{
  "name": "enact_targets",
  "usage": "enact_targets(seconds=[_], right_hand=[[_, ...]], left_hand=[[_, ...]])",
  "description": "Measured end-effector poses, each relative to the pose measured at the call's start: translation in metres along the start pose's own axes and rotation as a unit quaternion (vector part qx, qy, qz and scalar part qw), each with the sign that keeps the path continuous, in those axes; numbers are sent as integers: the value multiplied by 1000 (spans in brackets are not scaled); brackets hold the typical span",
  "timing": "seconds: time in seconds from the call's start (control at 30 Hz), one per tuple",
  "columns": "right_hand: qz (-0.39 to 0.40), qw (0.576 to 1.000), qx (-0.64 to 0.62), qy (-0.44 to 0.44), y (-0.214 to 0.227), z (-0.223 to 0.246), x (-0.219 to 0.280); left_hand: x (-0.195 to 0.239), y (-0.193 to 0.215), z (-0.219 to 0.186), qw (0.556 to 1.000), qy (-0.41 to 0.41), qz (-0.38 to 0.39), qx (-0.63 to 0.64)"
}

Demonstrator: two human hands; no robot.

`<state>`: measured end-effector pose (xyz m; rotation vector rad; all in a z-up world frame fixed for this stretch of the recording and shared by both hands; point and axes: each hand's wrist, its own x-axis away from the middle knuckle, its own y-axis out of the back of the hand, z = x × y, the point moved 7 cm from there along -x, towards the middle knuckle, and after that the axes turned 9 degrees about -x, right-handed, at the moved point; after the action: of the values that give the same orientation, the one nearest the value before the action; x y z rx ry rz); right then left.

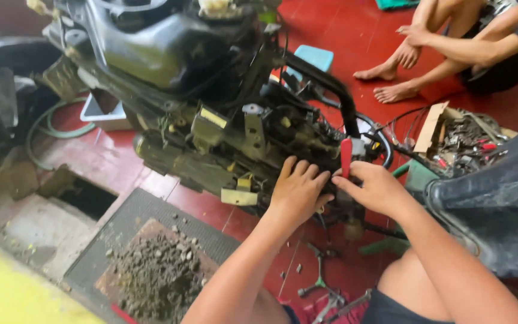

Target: Adjusting engine fittings and wires on a motorcycle using a hand tool.

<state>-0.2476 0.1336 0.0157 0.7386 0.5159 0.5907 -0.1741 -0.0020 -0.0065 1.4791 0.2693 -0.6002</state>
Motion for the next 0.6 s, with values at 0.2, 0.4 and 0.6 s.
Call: enact_targets(seconds=[0.2, 0.4, 0.6], right_hand=[[-151, 984, 31, 92, 18, -17, 6], [-230, 949, 38, 212, 18, -9, -55], [-258, 952, 68, 151, 29, -69, -135]], left_hand=[[4, 11, 0, 1000, -28, -6, -7], [1, -2, -1, 1000, -13, -1, -10], [-9, -5, -2, 1000, 6, -11, -8]])
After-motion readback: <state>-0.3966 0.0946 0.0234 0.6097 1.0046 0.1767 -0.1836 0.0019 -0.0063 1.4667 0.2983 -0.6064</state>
